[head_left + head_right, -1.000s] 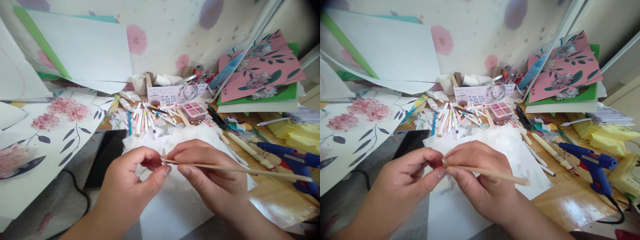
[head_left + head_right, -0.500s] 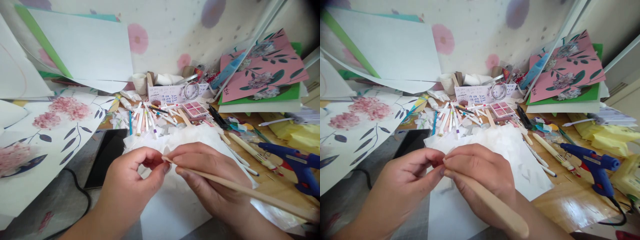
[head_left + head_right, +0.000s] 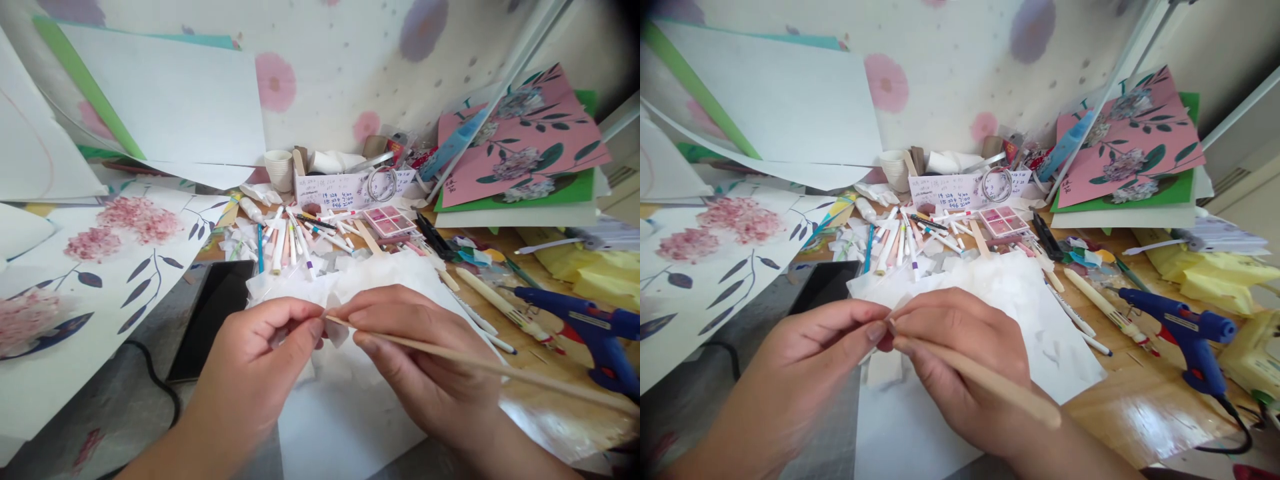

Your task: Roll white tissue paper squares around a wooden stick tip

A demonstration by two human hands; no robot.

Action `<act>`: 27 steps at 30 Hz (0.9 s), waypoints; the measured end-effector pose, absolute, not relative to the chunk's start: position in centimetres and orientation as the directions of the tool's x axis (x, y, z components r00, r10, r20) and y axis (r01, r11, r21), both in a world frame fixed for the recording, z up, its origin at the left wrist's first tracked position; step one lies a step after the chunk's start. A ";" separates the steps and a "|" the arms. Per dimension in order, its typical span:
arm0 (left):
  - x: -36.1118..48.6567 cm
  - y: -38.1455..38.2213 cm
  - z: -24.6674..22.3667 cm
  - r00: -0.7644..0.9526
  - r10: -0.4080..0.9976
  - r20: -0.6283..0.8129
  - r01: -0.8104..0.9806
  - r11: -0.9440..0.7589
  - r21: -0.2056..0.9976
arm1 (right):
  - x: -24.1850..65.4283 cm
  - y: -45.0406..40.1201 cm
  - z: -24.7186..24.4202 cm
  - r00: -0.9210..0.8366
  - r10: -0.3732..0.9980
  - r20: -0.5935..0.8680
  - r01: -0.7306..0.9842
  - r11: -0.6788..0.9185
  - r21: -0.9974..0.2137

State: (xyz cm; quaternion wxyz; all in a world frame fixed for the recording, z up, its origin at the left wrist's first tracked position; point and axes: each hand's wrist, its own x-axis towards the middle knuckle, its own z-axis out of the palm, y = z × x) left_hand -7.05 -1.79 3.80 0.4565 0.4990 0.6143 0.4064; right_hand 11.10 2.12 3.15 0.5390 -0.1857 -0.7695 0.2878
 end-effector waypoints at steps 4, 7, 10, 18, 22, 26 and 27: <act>-7.3 -1.5 3.3 -0.066 0.988 -0.139 0.144 0.147 0.979 | 11.1 2.2 2.9 -0.311 0.640 0.703 -0.064 0.724 -0.687; -7.4 -1.5 3.2 -0.045 0.991 -0.127 0.097 0.131 0.987 | 11.0 2.2 2.9 -0.310 0.656 0.688 -0.091 0.700 -0.708; -7.3 -1.5 3.4 -0.038 0.992 -0.121 0.094 0.124 0.988 | 11.0 2.2 3.0 -0.317 0.665 0.676 -0.101 0.685 -0.722; -7.0 -1.2 3.9 -0.066 0.992 -0.108 0.116 0.115 0.986 | 10.9 1.9 2.5 -0.286 0.765 0.576 -0.276 0.510 -0.815; -6.8 -1.3 4.0 -0.029 0.990 -0.140 0.120 0.142 0.983 | 10.6 2.1 2.0 -0.267 0.801 0.535 -0.394 0.416 -0.820; -6.9 -1.4 4.0 -0.051 0.990 -0.130 0.122 0.135 0.983 | 10.4 2.3 1.8 -0.242 0.815 0.527 -0.441 0.391 -0.808; -6.9 -1.4 3.9 -0.056 0.991 -0.117 0.119 0.123 0.985 | 10.3 2.2 1.7 -0.247 0.819 0.518 -0.448 0.377 -0.811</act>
